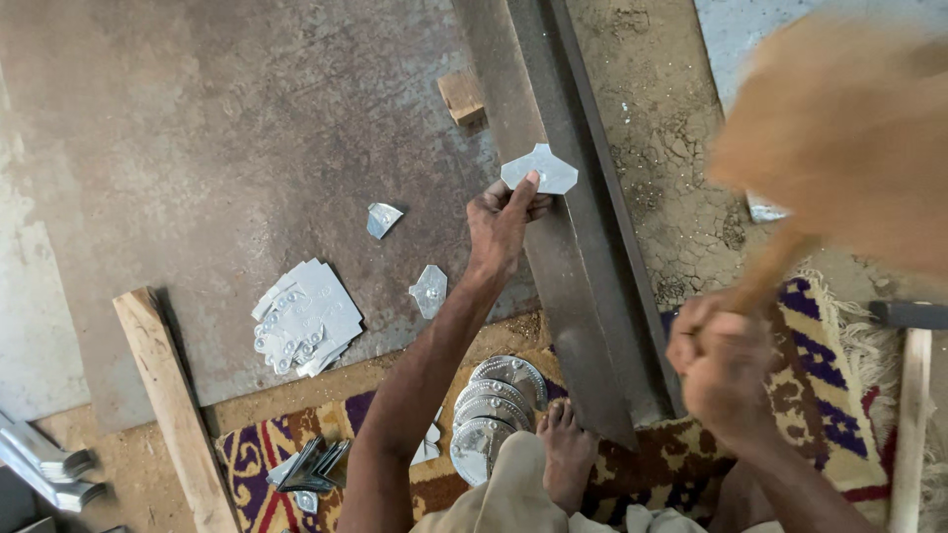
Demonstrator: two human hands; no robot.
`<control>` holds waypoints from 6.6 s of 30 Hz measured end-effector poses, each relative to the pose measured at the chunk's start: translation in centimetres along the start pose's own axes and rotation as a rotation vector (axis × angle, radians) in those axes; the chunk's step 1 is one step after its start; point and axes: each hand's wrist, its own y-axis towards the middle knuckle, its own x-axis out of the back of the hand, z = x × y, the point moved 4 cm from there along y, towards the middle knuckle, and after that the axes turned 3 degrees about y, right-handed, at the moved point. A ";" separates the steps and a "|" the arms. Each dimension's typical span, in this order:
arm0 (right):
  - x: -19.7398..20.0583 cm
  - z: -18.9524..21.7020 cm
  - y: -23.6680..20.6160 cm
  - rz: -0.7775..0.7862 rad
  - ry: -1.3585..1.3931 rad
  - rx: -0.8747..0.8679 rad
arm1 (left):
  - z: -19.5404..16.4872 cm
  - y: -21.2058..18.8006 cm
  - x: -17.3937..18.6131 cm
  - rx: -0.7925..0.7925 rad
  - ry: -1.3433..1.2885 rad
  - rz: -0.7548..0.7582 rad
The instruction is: The person sits on a floor mat and hammers small cut metal pieces flat and shaped on a heavy steel beam using a wooden mallet, then stacks the finished pieces with a pile of embossed metal plates. They reposition each piece by hand between hammer strikes.
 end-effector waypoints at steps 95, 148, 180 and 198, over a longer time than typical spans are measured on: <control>0.1 -1.3 4.2 0.224 -0.477 -0.524 | -5.1 -1.5 -0.2 -0.030 0.560 0.149; 2.1 -0.7 2.9 -0.122 0.115 -0.307 | -4.5 -1.8 0.8 0.049 0.611 0.213; 0.9 -6.8 -0.4 -0.009 -0.113 -0.576 | -4.9 -1.0 0.4 0.033 0.457 0.144; -0.5 -2.5 3.4 0.105 -0.283 -0.582 | -1.5 -1.5 0.2 0.018 0.199 -0.049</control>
